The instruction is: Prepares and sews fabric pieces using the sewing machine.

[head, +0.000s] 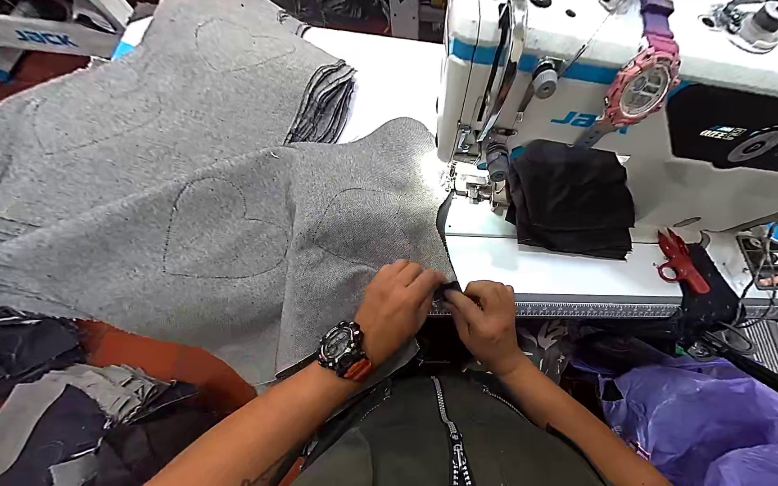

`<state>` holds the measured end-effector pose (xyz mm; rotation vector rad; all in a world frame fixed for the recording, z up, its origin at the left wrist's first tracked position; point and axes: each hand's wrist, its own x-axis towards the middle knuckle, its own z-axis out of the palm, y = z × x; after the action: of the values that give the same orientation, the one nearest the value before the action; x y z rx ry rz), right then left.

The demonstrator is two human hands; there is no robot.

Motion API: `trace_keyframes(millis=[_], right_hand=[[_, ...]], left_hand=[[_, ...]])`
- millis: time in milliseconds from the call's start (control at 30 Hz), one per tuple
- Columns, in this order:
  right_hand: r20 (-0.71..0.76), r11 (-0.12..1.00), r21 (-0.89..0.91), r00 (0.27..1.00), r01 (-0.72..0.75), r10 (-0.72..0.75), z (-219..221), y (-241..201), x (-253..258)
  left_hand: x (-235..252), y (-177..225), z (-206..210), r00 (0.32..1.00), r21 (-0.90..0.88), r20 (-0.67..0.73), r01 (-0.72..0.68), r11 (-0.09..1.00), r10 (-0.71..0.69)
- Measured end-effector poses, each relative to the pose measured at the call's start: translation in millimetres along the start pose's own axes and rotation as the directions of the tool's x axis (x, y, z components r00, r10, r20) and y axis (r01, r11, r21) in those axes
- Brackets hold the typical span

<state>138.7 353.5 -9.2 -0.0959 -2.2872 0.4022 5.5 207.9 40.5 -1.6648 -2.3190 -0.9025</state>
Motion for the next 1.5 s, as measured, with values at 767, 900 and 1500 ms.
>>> trace_keyframes(millis=[767, 900, 1500], right_hand=[[-0.07, 0.994, 0.103, 0.997, 0.047, -0.04, 2.4, 9.7, -6.5], [0.151, 0.991, 0.132, 0.988, -0.012, -0.008, -15.4, 15.8, 19.9], [-0.024, 0.985, 0.171, 0.999, 0.03, -0.026, 1.4, 2.0, 15.2]], left_hand=[[-15.8, -4.9, -0.3, 0.965, 0.045, 0.053, -0.257, 0.965, 0.255], [-11.5, -5.2, 2.5, 0.965, 0.112, 0.032, -0.263, 0.958, 0.261], [52.9, -49.8, -6.4, 0.978, 0.191, 0.162, -0.159, 0.969, 0.129]])
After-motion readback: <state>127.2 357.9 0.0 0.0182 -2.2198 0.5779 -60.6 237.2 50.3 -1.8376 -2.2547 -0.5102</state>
